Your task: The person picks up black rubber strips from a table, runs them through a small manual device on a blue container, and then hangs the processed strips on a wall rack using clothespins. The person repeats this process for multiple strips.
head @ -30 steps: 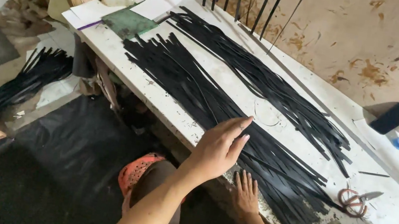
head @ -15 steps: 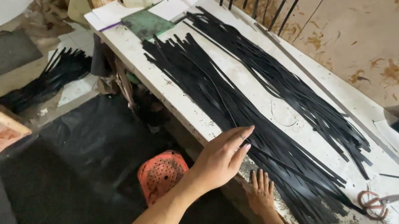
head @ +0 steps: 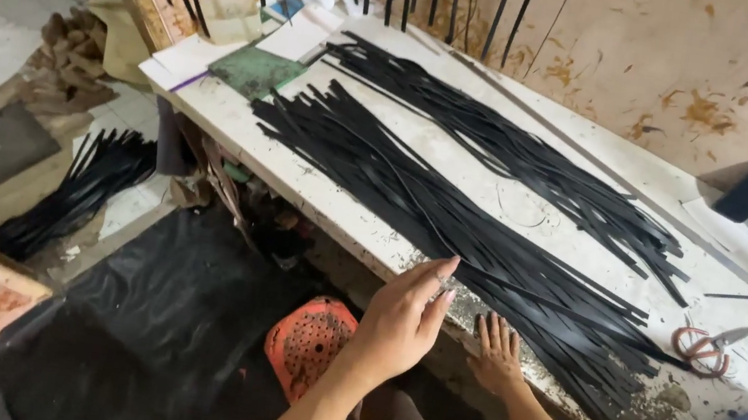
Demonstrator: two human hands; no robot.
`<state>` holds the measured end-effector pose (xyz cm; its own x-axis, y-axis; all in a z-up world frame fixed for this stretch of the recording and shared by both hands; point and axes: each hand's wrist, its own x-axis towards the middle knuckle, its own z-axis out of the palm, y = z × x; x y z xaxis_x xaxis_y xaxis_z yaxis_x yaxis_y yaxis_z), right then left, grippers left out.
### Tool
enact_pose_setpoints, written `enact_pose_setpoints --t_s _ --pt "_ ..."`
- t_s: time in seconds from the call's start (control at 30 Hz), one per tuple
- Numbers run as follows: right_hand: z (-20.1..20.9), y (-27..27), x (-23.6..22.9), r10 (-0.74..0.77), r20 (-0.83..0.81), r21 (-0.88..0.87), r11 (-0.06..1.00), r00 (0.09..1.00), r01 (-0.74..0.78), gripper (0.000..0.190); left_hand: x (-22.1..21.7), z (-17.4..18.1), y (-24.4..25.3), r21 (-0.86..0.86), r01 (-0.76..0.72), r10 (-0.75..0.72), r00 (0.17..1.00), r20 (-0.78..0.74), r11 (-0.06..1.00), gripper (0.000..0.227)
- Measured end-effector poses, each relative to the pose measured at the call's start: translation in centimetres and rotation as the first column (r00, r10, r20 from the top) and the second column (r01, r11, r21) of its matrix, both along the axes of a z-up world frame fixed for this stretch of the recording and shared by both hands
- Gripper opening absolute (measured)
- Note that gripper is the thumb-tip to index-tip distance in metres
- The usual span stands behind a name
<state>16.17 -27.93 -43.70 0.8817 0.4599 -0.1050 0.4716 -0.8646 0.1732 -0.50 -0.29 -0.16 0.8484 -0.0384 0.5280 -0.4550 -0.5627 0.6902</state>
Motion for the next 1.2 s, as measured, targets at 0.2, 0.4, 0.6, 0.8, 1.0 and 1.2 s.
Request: enact_pose_setpoints --t_s 0.2,0.4,0.6,0.8,1.0,1.2 --pt "5.2 1.7 -0.5 -0.085 -0.293 -0.085 0.994 0.952 0.062 0.097 0.9 -0.9 0.0 0.059 0.034 -0.035 0.999 0.010 0.998 0.044" --pt "3.6 1.7 -0.3 -0.059 -0.232 -0.028 0.998 0.971 0.054 0.104 1.8 -0.1 -0.1 0.093 0.038 -0.038 0.999 -0.007 0.995 0.045" --pt "5.5 2.5 -1.0 -0.107 -0.298 -0.076 0.993 0.949 0.088 0.104 3.2 0.2 -0.6 0.113 0.062 -0.066 0.997 0.036 0.992 0.043" --pt "7.3 2.8 -1.7 -0.127 -0.381 -0.066 0.992 0.916 0.110 0.103 4.2 0.0 -1.2 0.107 0.116 -0.121 0.992 0.039 0.987 0.045" --pt "8.6 3.2 -2.1 -0.124 -0.403 -0.071 0.992 0.907 0.104 0.103 4.8 -0.3 -1.3 0.116 0.148 -0.152 0.988 0.027 0.982 0.045" --pt "8.2 2.9 -1.8 -0.094 -0.374 -0.042 0.996 0.923 0.084 0.108 4.9 -1.1 -1.9 0.105 0.161 -0.164 0.986 0.021 0.981 0.044"
